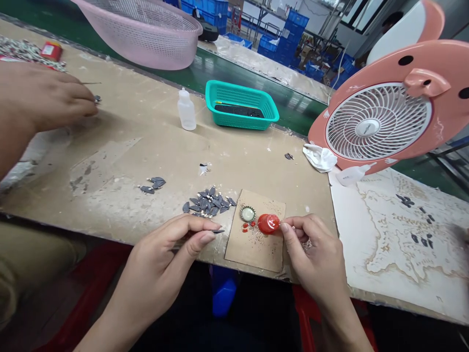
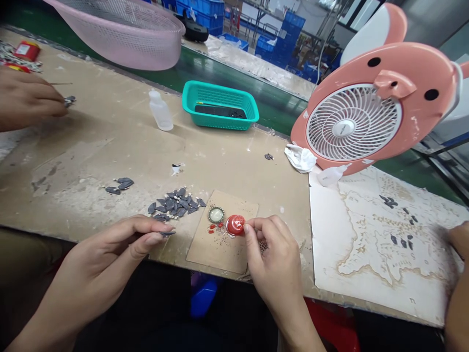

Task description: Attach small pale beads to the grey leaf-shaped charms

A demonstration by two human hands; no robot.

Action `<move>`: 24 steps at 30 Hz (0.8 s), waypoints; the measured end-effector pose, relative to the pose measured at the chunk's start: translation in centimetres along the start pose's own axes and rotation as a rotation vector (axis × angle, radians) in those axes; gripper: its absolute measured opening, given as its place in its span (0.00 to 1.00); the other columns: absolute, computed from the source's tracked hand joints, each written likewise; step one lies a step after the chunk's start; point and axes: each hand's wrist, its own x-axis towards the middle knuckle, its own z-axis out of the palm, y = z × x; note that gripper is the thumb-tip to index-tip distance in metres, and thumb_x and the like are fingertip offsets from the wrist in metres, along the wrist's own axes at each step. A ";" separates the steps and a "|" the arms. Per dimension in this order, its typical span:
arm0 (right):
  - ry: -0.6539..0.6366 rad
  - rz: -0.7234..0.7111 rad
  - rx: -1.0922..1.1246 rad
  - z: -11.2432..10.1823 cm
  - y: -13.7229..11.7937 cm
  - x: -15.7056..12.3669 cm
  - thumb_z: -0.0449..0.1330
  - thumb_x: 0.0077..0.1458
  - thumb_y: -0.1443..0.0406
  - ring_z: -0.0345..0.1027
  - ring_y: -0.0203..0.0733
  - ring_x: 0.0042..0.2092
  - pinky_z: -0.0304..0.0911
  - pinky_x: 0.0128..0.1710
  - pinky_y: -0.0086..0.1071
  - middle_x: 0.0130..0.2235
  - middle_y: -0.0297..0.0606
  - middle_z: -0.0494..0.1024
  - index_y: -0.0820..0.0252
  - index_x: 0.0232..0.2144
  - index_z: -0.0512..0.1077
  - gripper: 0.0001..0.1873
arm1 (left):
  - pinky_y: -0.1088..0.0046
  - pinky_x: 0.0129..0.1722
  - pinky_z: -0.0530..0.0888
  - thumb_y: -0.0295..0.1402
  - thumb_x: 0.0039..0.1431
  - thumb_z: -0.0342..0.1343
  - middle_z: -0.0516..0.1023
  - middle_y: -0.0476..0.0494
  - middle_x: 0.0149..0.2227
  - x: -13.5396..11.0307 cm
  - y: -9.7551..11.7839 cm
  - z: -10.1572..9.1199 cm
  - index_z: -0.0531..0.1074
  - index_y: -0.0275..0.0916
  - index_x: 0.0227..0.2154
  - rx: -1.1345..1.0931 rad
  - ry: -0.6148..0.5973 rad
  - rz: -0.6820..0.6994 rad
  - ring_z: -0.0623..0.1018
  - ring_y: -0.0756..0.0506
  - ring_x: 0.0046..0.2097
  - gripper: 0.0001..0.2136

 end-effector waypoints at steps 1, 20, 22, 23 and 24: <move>-0.003 0.004 -0.006 0.0 0.0 0.0 0.58 0.64 0.63 0.65 0.38 0.32 0.61 0.32 0.32 0.31 0.33 0.72 0.56 0.33 0.74 0.08 | 0.81 0.39 0.75 0.37 0.64 0.58 0.83 0.55 0.36 0.0 0.0 0.0 0.78 0.48 0.37 -0.015 0.005 -0.014 0.81 0.50 0.38 0.04; 0.018 -0.002 -0.016 -0.2 -0.4 0.1 0.59 0.63 0.64 0.63 0.36 0.30 0.60 0.31 0.31 0.30 0.32 0.71 0.56 0.32 0.75 0.07 | 0.77 0.37 0.81 0.37 0.56 0.65 0.85 0.52 0.33 -0.5 0.3 0.1 0.82 0.49 0.31 -0.203 0.017 -0.128 0.83 0.47 0.35 0.01; 0.044 0.069 0.093 -0.3 -0.5 -0.3 0.61 0.62 0.62 0.62 0.36 0.30 0.60 0.30 0.30 0.29 0.31 0.71 0.55 0.32 0.75 0.07 | 0.78 0.36 0.81 0.37 0.56 0.65 0.84 0.52 0.32 -0.6 0.4 0.2 0.82 0.48 0.30 -0.227 0.016 -0.135 0.83 0.47 0.34 0.02; 0.055 0.123 0.170 -0.4 -0.6 -0.5 0.61 0.62 0.61 0.62 0.35 0.30 0.60 0.30 0.30 0.29 0.31 0.71 0.55 0.32 0.75 0.07 | 0.79 0.35 0.81 0.36 0.55 0.66 0.84 0.52 0.31 -0.7 0.5 0.3 0.82 0.48 0.30 -0.247 0.017 -0.138 0.83 0.48 0.33 0.01; 0.067 0.182 0.262 -0.4 -0.7 -0.7 0.62 0.62 0.60 0.63 0.35 0.30 0.60 0.29 0.29 0.29 0.31 0.71 0.55 0.32 0.75 0.07 | 0.81 0.33 0.80 0.35 0.55 0.66 0.84 0.52 0.30 -0.7 0.7 0.4 0.82 0.49 0.30 -0.275 0.015 -0.143 0.83 0.48 0.32 0.01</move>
